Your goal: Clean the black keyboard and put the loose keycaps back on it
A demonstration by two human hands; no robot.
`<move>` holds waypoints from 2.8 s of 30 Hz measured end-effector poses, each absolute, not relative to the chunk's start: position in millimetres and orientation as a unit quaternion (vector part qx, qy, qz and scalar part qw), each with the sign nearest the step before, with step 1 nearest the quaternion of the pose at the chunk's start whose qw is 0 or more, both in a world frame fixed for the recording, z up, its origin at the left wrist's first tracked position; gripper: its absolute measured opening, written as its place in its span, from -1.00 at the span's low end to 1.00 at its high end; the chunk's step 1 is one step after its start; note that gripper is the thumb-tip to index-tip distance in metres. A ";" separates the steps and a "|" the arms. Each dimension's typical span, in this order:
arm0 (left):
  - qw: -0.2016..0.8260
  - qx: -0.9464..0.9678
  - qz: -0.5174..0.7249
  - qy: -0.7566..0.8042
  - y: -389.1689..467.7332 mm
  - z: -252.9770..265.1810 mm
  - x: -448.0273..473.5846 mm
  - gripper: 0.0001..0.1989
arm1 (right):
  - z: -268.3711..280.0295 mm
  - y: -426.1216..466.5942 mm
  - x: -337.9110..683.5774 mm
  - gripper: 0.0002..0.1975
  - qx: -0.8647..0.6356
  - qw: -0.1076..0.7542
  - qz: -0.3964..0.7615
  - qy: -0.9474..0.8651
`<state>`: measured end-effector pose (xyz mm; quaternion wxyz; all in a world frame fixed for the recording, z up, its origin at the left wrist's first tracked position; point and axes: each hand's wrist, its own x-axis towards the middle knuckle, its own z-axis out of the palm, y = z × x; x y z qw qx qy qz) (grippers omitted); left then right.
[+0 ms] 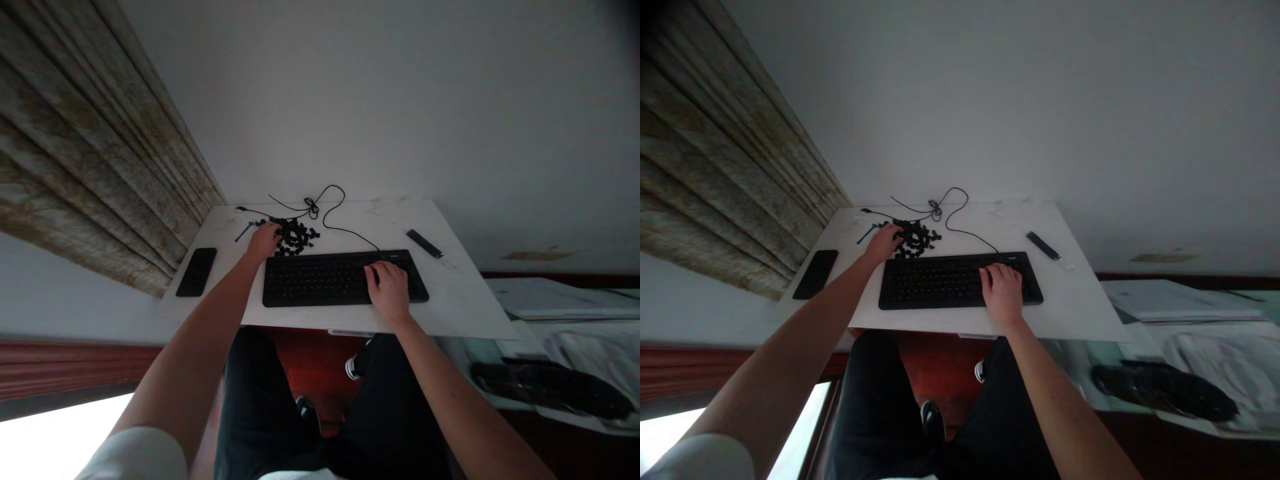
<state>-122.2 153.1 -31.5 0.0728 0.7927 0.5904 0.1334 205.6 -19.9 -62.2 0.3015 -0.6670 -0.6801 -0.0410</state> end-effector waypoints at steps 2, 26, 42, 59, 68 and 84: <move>0.073 0.802 0.133 0.578 150.5 -33.1 -121.8 -0.73 | -62.0 -19.9 205.6 -0.67 -0.668 0.300 -0.039 -0.680; 0.012 0.797 0.030 0.604 147.7 -21.8 -107.3 -0.71 | -63.8 -19.2 206.8 -0.66 -0.662 0.310 -0.048 -0.681; 0.147 0.721 0.292 0.611 150.1 -29.4 -107.6 -0.73 | -65.0 -18.7 206.6 -0.69 -0.658 0.318 -0.065 -0.679; 0.754 0.167 0.560 0.301 23.3 -8.2 -58.5 -0.74 | -15.0 -26.8 142.5 -0.86 -0.523 0.495 0.142 -0.679; 0.782 0.200 0.523 0.273 -9.2 -11.4 -49.1 -0.65 | 16.2 -33.5 103.3 -0.76 -0.445 0.486 0.276 -0.699; 0.284 0.588 0.535 0.537 -15.1 -32.1 -106.9 -0.91 | -13.0 -23.7 123.0 -0.60 -0.551 0.458 0.493 -0.494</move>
